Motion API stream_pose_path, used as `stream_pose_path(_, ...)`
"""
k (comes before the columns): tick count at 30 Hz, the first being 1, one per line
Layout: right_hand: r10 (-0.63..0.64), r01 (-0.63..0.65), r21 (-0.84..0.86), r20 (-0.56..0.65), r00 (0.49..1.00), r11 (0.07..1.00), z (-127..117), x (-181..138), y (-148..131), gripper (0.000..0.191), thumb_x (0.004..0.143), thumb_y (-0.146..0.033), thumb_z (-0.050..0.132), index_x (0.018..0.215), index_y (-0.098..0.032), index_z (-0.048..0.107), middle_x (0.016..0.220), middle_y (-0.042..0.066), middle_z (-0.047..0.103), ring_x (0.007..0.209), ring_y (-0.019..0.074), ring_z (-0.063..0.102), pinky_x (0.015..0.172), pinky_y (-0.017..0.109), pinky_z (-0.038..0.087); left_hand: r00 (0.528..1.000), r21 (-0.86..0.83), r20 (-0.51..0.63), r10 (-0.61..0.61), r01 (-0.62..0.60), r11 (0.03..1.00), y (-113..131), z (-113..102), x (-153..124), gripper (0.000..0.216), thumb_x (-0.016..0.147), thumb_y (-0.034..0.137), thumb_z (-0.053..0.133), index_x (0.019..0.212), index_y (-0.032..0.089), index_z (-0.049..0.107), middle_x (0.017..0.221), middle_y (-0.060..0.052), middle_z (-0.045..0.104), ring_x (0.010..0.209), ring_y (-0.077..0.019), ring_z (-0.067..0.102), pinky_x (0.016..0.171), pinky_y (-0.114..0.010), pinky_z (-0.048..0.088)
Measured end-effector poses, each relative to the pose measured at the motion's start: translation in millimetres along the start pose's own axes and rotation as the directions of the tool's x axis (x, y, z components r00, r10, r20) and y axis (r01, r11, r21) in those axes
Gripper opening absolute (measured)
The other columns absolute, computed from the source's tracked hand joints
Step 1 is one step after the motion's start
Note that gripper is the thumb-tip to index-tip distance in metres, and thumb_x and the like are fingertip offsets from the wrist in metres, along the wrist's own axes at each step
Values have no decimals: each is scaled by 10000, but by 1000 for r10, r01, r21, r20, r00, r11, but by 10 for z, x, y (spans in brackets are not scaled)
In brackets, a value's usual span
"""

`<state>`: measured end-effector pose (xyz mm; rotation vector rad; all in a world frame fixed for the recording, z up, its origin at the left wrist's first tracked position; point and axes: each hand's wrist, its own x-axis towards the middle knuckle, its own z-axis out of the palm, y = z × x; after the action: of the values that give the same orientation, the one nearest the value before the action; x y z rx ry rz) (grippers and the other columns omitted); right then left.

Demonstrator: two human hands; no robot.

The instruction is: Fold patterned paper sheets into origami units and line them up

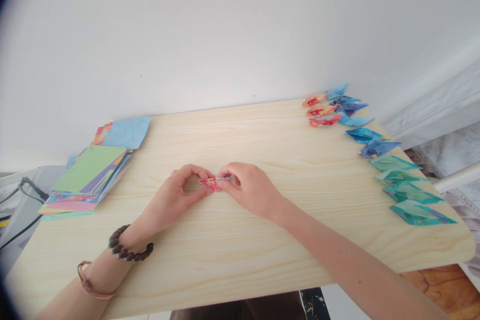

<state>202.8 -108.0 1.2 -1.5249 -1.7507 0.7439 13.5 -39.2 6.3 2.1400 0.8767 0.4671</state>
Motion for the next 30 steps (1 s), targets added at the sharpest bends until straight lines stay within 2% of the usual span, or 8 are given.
stream_pose_path(3, -90, 91, 57, -21, 996, 994, 38, 66, -11, 100, 843, -232, 524, 867, -184, 608, 814, 4, 634, 664, 98, 526, 642, 234, 417, 1000, -148, -19, -3, 0, 989, -4, -31, -14, 196, 815, 254, 577, 988, 182, 521, 979, -55, 627, 919, -170, 588, 848, -354, 453)
stream_pose_path(8, -165, 176, 65, -143, 976, 982, 111, 83, -3, 101, 841, -245, 523, 837, -175, 596, 764, 7, 614, 624, 87, 499, 602, 221, 403, 995, -174, -72, -73, 59, 983, -38, -36, -19, 180, 819, 313, 577, 937, 180, 601, 923, -44, 652, 836, -160, 605, 778, -317, 490)
stream_pose_path(11, -172, 185, 70, -160, 972, 980, 129, 49, -1, 113, 848, -256, 514, 814, -169, 578, 744, 5, 582, 616, 83, 483, 586, 213, 396, 995, -221, -36, -95, 84, 972, -33, -22, -28, 176, 819, 328, 577, 903, 175, 598, 868, -33, 654, 791, -154, 606, 742, -302, 493)
stream_pose_path(15, -215, 220, 53, -89, 973, 974, 129, 30, -10, 163, 875, -241, 463, 787, -164, 577, 725, 3, 524, 612, 80, 462, 563, 205, 376, 995, -272, -7, -96, 90, 958, 13, -28, -39, 148, 829, 307, 570, 885, 171, 573, 821, -22, 642, 770, -142, 601, 722, -281, 487)
stream_pose_path(18, -244, 251, 46, -114, 963, 967, 123, 35, -21, 182, 887, -229, 445, 783, -164, 580, 694, -2, 516, 595, 80, 444, 555, 208, 355, 997, -325, -7, -75, 69, 943, 36, -30, -36, 163, 818, 285, 588, 930, 169, 561, 872, -34, 642, 818, -149, 602, 760, -290, 492)
stream_pose_path(23, -236, 250, 50, -195, 952, 967, 114, 33, -47, 179, 879, -224, 467, 742, -153, 558, 645, -12, 503, 574, 74, 426, 548, 207, 334, 996, -420, 63, -63, 84, 904, 28, 14, -26, 182, 807, 270, 604, 960, 173, 590, 933, -48, 657, 862, -167, 605, 793, -308, 495)
stream_pose_path(30, -208, 219, 63, -151, 966, 974, 122, 22, -33, 203, 871, -237, 477, 703, -147, 548, 626, -19, 473, 558, 68, 413, 532, 205, 320, 985, -452, 141, -99, 152, 879, 58, -22, -15, 207, 823, 283, 581, 976, 154, 632, 952, -53, 670, 897, -187, 603, 821, -309, 483)
